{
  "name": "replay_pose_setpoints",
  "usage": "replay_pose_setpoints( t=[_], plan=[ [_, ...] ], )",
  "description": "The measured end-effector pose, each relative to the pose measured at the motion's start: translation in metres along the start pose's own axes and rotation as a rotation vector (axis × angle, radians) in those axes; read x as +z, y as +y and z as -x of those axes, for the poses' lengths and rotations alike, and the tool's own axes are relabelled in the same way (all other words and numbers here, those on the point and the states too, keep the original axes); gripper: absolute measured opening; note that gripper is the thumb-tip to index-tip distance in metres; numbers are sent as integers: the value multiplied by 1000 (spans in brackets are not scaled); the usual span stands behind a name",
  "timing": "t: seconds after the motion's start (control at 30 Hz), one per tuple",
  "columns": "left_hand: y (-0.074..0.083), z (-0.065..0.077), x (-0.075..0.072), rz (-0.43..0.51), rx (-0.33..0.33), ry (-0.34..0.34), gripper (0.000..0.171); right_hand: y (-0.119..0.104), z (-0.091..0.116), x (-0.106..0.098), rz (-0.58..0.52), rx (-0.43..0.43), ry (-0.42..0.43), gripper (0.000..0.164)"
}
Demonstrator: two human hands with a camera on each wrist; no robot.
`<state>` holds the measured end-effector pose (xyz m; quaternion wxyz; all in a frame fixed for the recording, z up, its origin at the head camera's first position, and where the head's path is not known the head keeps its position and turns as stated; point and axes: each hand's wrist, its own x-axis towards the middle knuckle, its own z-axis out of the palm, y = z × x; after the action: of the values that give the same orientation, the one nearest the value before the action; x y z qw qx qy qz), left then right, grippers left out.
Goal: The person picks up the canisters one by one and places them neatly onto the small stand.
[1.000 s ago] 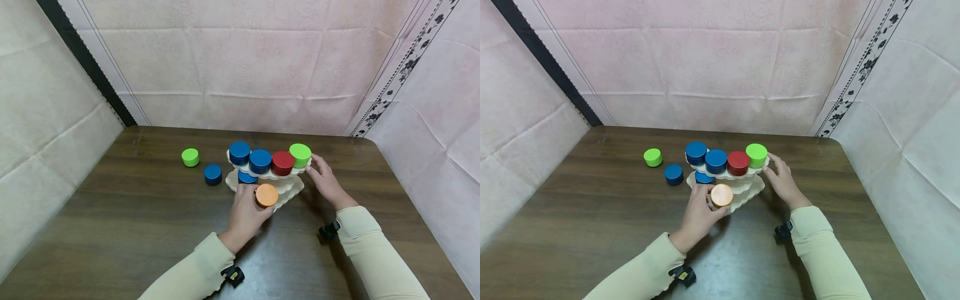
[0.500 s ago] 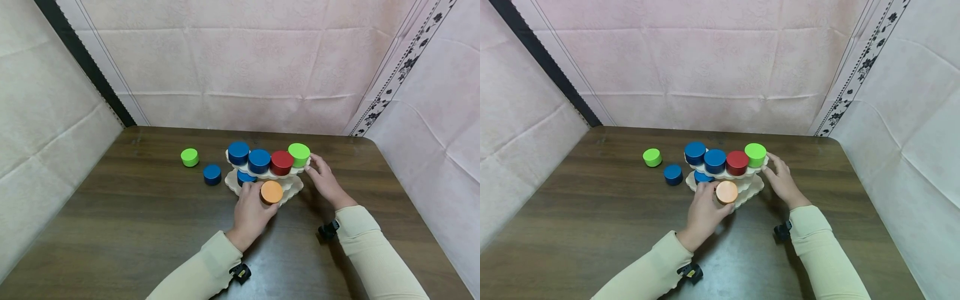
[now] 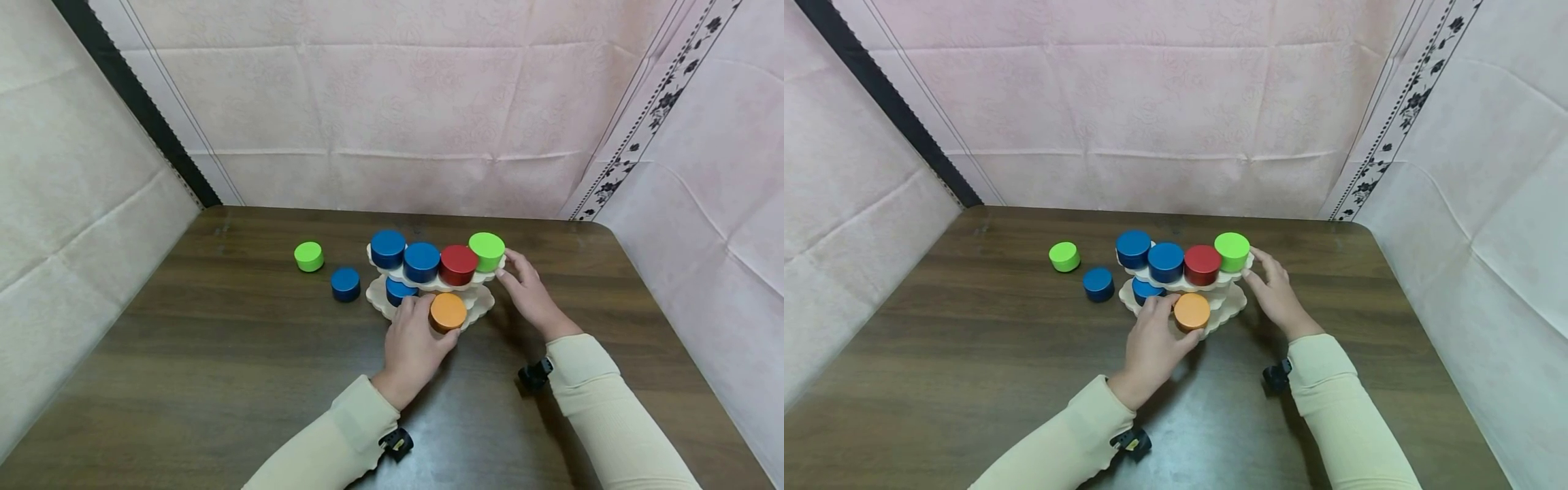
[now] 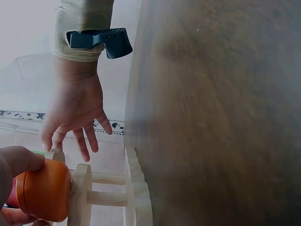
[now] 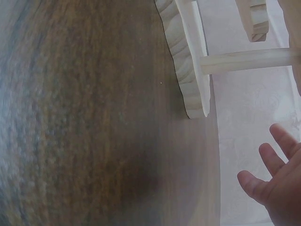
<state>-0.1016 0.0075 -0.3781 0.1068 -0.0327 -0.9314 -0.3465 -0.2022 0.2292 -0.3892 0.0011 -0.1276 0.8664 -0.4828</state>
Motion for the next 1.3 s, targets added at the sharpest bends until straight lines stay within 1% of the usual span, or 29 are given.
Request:
replay_pose_setpoints(
  t=[0.17, 0.37, 0.53, 0.77, 0.97, 1.13, 1.3],
  plan=[
    [2, -2, 0, -18, 6, -1, 60, -1, 0, 0, -10, 2, -9, 56],
    [6, -4, 0, -25, -4, -6, 58, -1, 0, 0, -7, 1, -5, 56],
    [7, -5, 2, -31, -7, 25, 57, -1, 0, 0, -17, -11, -5, 55],
    [7, -5, 5, -76, 31, 96, 57, -1, 0, 0, -20, 4, -11, 56],
    [6, -8, 4, -88, 49, 109, 52, 1, -1, 0, -10, 16, -11, 57],
    [4, -11, 6, -87, 72, 126, 46, 3, -1, 1, -6, -13, 2, 55],
    [3, -13, 8, -123, 105, 156, 40, 4, -1, 1, -16, -23, 2, 55]
  ],
)
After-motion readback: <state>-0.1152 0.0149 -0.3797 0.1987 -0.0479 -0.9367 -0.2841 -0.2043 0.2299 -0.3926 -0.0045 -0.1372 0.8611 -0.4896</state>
